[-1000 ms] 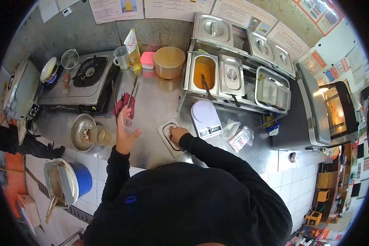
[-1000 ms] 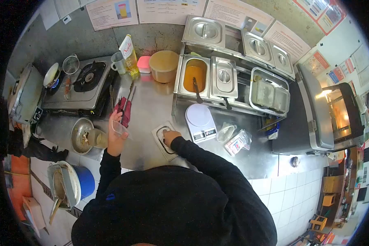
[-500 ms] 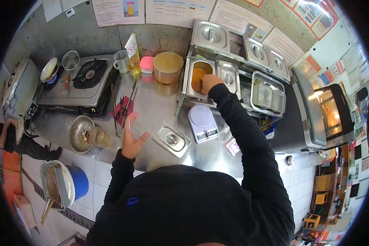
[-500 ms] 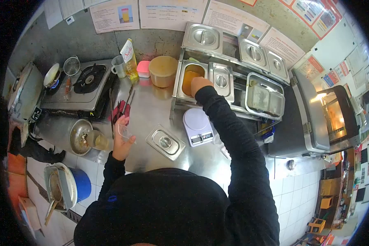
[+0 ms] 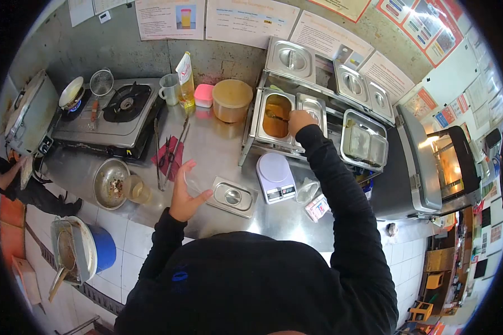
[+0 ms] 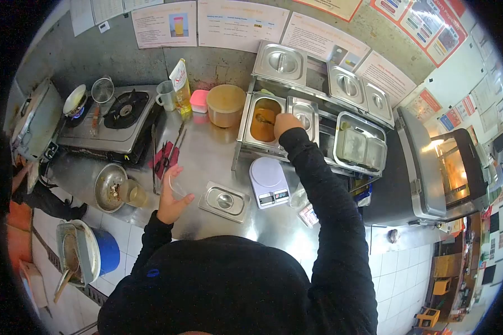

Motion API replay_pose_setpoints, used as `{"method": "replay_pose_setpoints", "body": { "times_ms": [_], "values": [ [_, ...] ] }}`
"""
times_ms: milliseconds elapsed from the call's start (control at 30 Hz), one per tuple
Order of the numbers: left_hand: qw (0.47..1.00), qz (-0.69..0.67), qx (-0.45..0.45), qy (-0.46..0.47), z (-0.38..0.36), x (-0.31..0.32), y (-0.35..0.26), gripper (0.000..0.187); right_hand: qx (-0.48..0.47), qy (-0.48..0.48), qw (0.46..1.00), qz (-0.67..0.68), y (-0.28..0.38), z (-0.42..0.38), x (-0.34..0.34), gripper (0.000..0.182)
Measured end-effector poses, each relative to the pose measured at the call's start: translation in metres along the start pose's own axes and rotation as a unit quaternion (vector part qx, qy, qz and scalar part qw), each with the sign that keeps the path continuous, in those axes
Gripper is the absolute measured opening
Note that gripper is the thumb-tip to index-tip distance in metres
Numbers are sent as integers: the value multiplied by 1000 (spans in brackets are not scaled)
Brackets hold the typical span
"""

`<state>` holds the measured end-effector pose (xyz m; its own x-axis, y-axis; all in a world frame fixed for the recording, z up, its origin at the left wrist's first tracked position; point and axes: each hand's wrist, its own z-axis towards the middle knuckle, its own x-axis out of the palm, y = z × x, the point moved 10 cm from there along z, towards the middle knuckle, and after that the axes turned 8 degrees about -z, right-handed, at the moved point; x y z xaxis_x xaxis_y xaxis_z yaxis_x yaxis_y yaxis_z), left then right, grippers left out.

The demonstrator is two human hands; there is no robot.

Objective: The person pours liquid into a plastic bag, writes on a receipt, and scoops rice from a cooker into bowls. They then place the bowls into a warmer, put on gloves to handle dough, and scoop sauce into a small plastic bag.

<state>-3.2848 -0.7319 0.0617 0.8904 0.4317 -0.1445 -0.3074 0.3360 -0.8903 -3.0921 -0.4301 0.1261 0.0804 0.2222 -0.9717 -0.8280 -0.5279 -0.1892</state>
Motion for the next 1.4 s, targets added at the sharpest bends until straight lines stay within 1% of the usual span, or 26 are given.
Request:
{"method": "replay_pose_setpoints", "body": {
  "times_ms": [167, 267, 300, 400, 533, 567, 700, 800, 833, 933, 1067, 1100, 1200, 1300, 1400],
  "values": [
    [1000, 9, 0, 11, 10, 3, -2, 82, 15, -31, 997, -65, -1, -1, -29, 20],
    [1000, 14, 8, 18, 17, 9, -7, 82, 7, -50, 996, -77, 3, 5, -31, 21],
    [999, 18, 9, 25, 19, 12, -14, 82, 12, -49, 996, -69, 2, 8, -21, 19],
    [998, 35, 33, 41, 28, 21, -23, 82, 42, -33, 999, -3, -6, 6, 2, 17],
    [995, 58, 72, 44, 46, 31, -32, 84, 76, -86, 982, 148, -29, -11, 14, 15],
    [994, 59, 83, 46, 53, 34, -34, 84, 70, -99, 978, 167, -30, -18, 12, 17],
    [988, 74, 115, 69, 88, 59, -46, 88, 97, -130, 957, 239, -42, -40, 21, 16],
    [985, 73, 128, 85, 117, 83, -51, 90, 106, -157, 937, 294, -47, -54, 11, 15],
    [985, 69, 131, 88, 127, 91, -50, 91, 118, -147, 933, 305, -48, -59, 1, 14],
    [981, 61, 169, 77, 156, 114, -51, 89, 103, -209, 921, 312, -54, -70, -32, 15],
    [987, 46, 127, 92, 187, 139, -38, 88, 86, -250, 916, 302, -60, -78, -70, 15],
    [986, 74, 120, 89, 192, 142, -35, 89, 87, -254, 912, 311, -63, -78, -69, 20],
    [984, 100, 136, 53, 200, 147, -35, 88, 92, -223, 918, 315, -59, -83, -62, 16],
    [982, 109, 153, 15, 204, 148, -35, 88, 85, -200, 927, 305, -56, -84, -41, 16],
    [979, 137, 153, 12, 209, 154, -28, 84, 83, -189, 930, 304, -56, -85, -42, 16]
  ]
}}
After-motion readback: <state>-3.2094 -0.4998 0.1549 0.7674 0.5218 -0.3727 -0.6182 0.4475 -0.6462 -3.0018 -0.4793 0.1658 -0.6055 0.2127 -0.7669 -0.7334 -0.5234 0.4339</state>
